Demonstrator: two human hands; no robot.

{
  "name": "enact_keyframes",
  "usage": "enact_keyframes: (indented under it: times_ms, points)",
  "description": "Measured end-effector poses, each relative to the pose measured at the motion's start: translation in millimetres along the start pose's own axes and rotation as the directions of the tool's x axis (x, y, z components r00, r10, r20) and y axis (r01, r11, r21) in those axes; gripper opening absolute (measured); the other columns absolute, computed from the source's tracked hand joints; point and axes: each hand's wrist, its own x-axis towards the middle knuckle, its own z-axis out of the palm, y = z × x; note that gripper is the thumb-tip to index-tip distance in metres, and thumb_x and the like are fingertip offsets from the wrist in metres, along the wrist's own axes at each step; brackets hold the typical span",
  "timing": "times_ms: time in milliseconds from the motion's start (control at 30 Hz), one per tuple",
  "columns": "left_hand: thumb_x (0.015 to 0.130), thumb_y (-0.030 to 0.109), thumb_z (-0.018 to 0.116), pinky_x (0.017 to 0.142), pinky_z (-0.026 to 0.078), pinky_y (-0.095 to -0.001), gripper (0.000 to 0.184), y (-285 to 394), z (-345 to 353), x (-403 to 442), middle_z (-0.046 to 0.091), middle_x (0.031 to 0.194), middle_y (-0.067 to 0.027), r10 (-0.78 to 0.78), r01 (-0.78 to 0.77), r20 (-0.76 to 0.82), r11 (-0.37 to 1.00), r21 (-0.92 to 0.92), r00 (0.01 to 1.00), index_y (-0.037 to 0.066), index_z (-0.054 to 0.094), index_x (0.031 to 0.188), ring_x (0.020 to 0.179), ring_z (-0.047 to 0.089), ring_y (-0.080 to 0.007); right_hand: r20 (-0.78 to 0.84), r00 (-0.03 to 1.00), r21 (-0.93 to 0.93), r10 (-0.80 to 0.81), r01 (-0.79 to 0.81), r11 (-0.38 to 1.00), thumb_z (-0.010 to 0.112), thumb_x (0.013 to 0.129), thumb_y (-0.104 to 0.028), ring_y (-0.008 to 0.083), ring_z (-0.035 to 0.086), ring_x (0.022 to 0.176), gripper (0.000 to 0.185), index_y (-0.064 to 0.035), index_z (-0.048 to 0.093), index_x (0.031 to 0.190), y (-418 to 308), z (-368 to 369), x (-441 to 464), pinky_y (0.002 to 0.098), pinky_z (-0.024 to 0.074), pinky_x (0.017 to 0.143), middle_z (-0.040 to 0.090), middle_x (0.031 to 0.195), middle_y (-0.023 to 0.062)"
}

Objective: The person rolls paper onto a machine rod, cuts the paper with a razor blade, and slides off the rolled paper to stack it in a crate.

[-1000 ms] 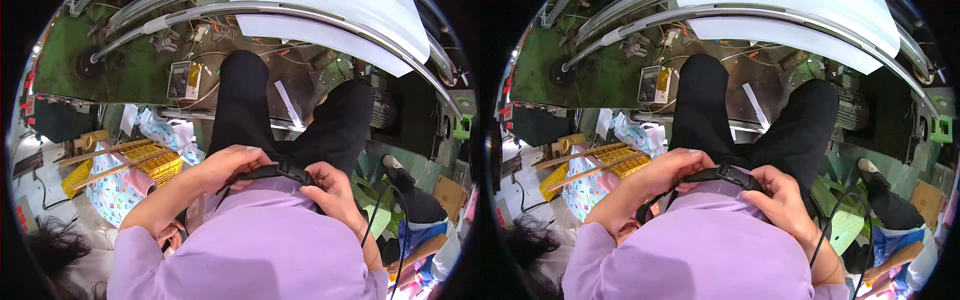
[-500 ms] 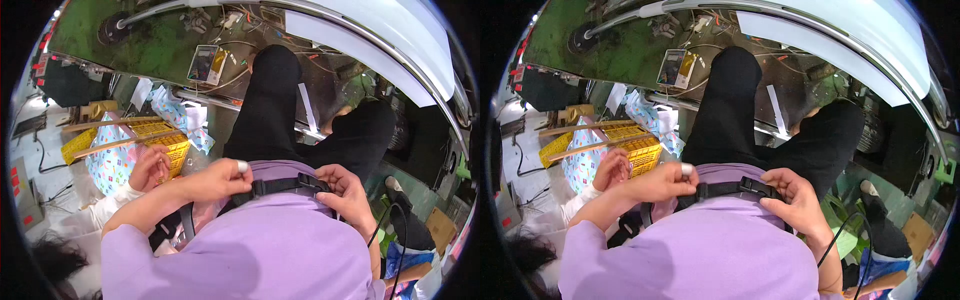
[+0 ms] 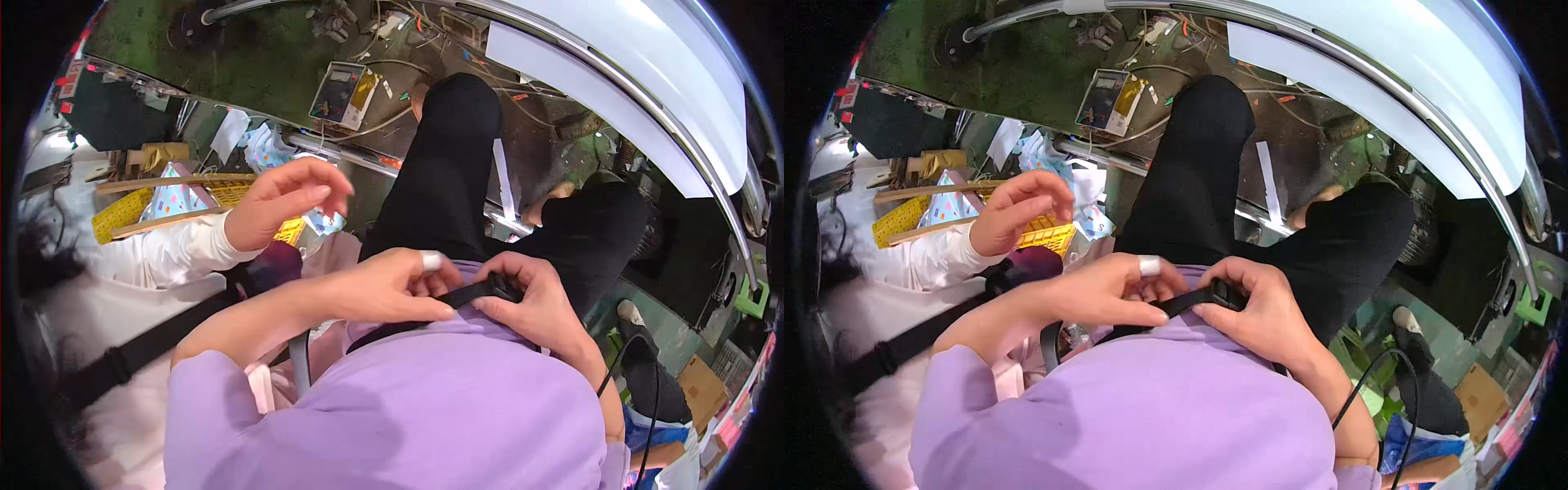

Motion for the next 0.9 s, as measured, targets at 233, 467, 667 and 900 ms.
enact_keyframes:
  times_ms: [233,467,667,900]
  points:
    - [0.083,0.012,0.071,0.067,0.047,-0.0204,0.025,7.7,7.4,16.7,0.06,0.085,-0.0004,0.037,-0.023,-0.052,0.968,0.251,0.998,-0.001,0.061,0.102,0.077,0.055,-0.0055,0.028,0.992,0.108,0.121,-0.124,0.986,0.075,0.072,-0.015,0.0053,0.053,0.072,0.026,0.0015,0.063,0.089,-2.6,-6.4,1.0,0.0211,0.0433,0.066,0.062,0.079,0.0012]
    - [0.083,0.011,0.07,0.075,0.051,-0.0228,0.022,15.3,1.2,23.6,0.064,0.088,-0.003,-0.015,0.019,-0.031,0.992,0.128,0.999,-0.001,0.062,0.1,0.084,0.06,-0.0079,-0.036,0.99,0.179,0.139,-0.131,0.975,0.075,0.072,-0.017,0.0043,0.05,0.068,0.025,0.0004,0.064,0.086,-2.8,-6.0,2.7,0.0209,0.0419,0.063,0.061,0.076,0.0001]
    - [0.083,0.009,0.068,0.071,0.05,-0.0233,0.018,20.8,3.7,28.3,0.063,0.086,-0.0029,-0.032,0.036,-0.026,0.983,0.18,0.999,-0.001,0.063,0.096,0.08,0.059,-0.0075,-0.039,0.995,0.182,0.092,-0.083,0.98,0.074,0.071,-0.016,0.0049,0.051,0.068,0.025,0.0007,0.063,0.086,-5.1,-9.2,1.6,0.0219,0.043,0.063,0.061,0.075,0.0007]
    - [0.086,0.014,0.064,0.062,0.047,-0.0226,0.015,17.6,0.5,36.7,0.061,0.081,-0.0008,-0.087,0.09,-0.028,0.986,0.138,0.996,0.0,0.062,0.092,0.07,0.056,-0.0057,0.022,0.993,0.036,0.114,-0.114,0.993,0.074,0.071,-0.014,0.0044,0.052,0.069,0.025,0.0009,0.063,0.088,-5.3,-14.9,2.4,0.0207,0.0432,0.064,0.059,0.075,-0.0011]
